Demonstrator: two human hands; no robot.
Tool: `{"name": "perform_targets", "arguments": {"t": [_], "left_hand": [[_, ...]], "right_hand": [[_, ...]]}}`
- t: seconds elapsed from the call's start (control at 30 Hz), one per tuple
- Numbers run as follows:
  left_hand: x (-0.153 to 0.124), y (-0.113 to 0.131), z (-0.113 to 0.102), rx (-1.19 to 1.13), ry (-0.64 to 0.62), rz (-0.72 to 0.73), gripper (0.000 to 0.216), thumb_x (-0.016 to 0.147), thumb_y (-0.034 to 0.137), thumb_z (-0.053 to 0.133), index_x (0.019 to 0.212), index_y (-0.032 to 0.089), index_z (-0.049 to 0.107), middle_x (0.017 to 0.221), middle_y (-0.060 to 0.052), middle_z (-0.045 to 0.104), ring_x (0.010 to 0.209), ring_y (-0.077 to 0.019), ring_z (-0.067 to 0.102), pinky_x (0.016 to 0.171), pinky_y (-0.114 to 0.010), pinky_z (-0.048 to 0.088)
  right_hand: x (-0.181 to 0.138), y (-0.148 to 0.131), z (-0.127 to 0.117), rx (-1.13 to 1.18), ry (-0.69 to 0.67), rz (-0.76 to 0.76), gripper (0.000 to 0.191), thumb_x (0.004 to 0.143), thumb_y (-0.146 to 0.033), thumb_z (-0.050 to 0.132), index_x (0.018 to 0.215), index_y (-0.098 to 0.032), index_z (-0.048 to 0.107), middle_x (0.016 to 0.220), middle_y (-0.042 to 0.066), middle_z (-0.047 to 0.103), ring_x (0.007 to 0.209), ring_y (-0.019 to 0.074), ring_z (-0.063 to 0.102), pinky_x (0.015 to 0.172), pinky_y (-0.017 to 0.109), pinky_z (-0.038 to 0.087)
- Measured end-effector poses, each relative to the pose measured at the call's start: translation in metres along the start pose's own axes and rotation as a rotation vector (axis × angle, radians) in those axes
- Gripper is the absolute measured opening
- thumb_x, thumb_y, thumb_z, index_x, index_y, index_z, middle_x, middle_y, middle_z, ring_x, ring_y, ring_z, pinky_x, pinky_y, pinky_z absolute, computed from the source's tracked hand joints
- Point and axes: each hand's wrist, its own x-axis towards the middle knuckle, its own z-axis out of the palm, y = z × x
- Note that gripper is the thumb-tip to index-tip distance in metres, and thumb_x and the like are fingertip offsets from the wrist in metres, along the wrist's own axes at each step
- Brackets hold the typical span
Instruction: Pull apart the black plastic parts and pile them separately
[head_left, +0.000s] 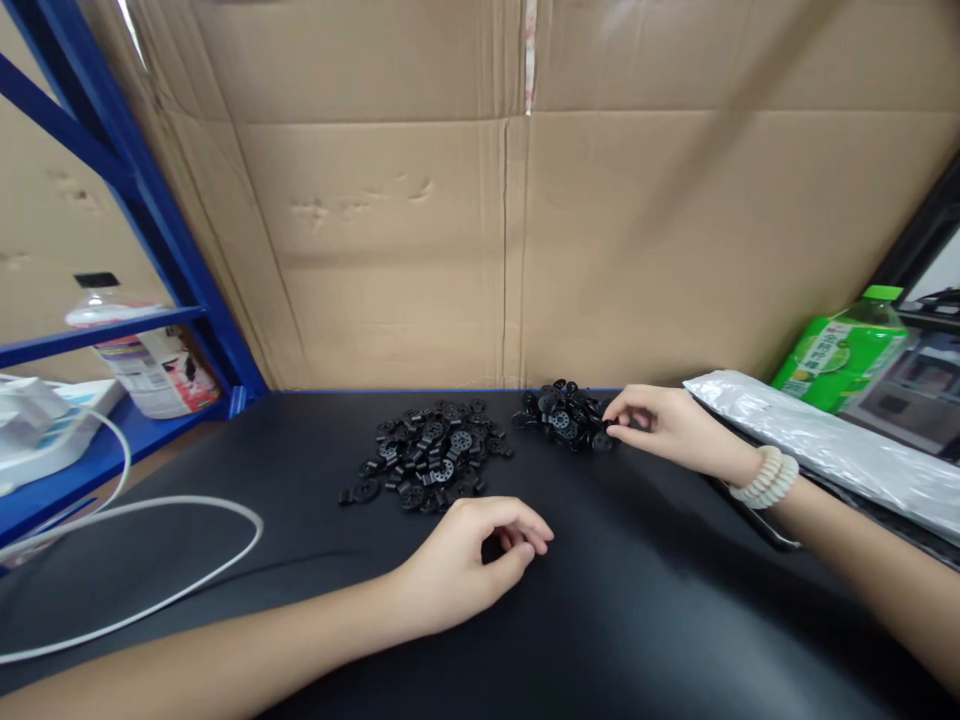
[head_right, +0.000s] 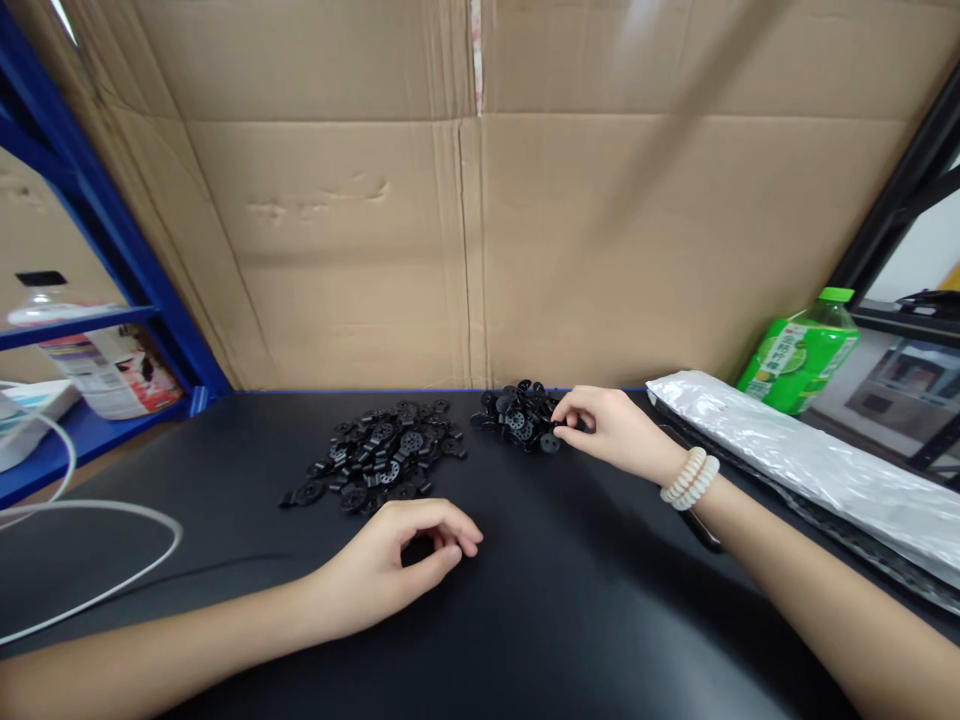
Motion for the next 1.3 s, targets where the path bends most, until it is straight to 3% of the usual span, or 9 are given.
{"name": "perform_targets", "arguments": {"t": [0.13,0.3,0.4,0.67,0.8,0.97,1.07,1.17,1.3], "left_hand": [[0.000,-0.002,0.000,-0.164,0.036,-0.092,0.025,0.080,0.020,0.061,0.104,0.012,0.062,0.090,-0.008,0.070,0.074,-0.0149,0.061,0.073,-0.028,0.050],[0.000,0.000,0.003,-0.387,-0.012,-0.170,0.035,0.080,0.038,0.065,0.103,0.012,0.062,0.092,-0.010,0.067,0.077,-0.0163,0.060,0.076,-0.032,0.048],[0.001,0.003,0.003,-0.463,0.022,-0.192,0.036,0.077,0.046,0.067,0.092,0.014,0.063,0.082,-0.005,0.065,0.073,-0.0152,0.058,0.075,-0.031,0.047],[0.003,0.006,0.003,-0.503,0.098,-0.244,0.033,0.075,0.044,0.070,0.082,0.013,0.063,0.066,0.001,0.059,0.065,-0.0125,0.054,0.068,-0.026,0.044],[0.000,0.006,0.005,-0.508,0.125,-0.219,0.027,0.078,0.039,0.068,0.074,0.013,0.061,0.064,0.001,0.059,0.063,-0.0114,0.052,0.065,-0.024,0.043],[-0.003,0.004,0.003,-0.524,0.176,-0.204,0.022,0.080,0.032,0.067,0.069,0.014,0.060,0.062,0.001,0.059,0.063,-0.0111,0.052,0.064,-0.023,0.041],[-0.003,0.002,0.002,-0.519,0.207,-0.206,0.020,0.081,0.029,0.067,0.069,0.014,0.061,0.062,0.001,0.060,0.062,-0.0109,0.052,0.063,-0.022,0.041],[-0.003,0.001,0.002,-0.511,0.189,-0.210,0.019,0.080,0.028,0.067,0.070,0.013,0.061,0.062,0.001,0.061,0.062,-0.0112,0.053,0.062,-0.023,0.041],[-0.003,0.000,0.003,-0.487,0.184,-0.215,0.020,0.080,0.029,0.066,0.069,0.013,0.061,0.062,0.000,0.061,0.061,-0.0112,0.053,0.062,-0.023,0.041]], "right_hand": [[-0.010,-0.033,0.015,0.229,0.145,0.005,0.014,0.085,-0.031,0.060,0.087,-0.017,0.062,0.072,0.003,0.061,0.062,0.0144,0.054,0.055,0.026,0.045],[-0.030,-0.072,0.041,-0.121,0.258,-0.493,0.012,0.089,-0.014,0.052,0.085,-0.018,0.063,0.069,0.004,0.062,0.064,0.0159,0.054,0.056,0.028,0.042],[-0.038,-0.085,0.045,-0.269,0.281,-0.658,0.020,0.091,-0.010,0.048,0.082,-0.017,0.064,0.063,0.004,0.061,0.058,0.0163,0.053,0.049,0.029,0.037],[-0.043,-0.093,0.045,-0.189,0.170,-0.781,0.030,0.093,-0.007,0.040,0.080,-0.013,0.066,0.059,0.006,0.060,0.054,0.0167,0.050,0.048,0.031,0.036],[-0.043,-0.094,0.051,-0.150,0.195,-0.785,0.022,0.090,-0.005,0.047,0.079,-0.012,0.065,0.058,0.005,0.058,0.053,0.0159,0.048,0.047,0.030,0.032],[-0.044,-0.094,0.060,-0.068,0.182,-0.694,0.015,0.087,-0.005,0.050,0.081,-0.016,0.059,0.062,0.002,0.058,0.057,0.0147,0.047,0.048,0.028,0.033],[-0.043,-0.096,0.062,0.232,0.139,-0.399,0.011,0.081,-0.010,0.057,0.083,-0.019,0.051,0.071,0.001,0.055,0.061,0.0129,0.048,0.052,0.024,0.038],[-0.039,-0.095,0.061,0.559,-0.030,0.000,0.009,0.085,-0.024,0.055,0.085,-0.020,0.047,0.073,-0.001,0.051,0.058,0.0105,0.046,0.047,0.020,0.037],[-0.033,-0.092,0.062,0.756,-0.276,0.148,0.032,0.094,-0.039,0.042,0.072,-0.018,0.050,0.066,-0.001,0.052,0.056,0.0097,0.043,0.048,0.020,0.035]]}}
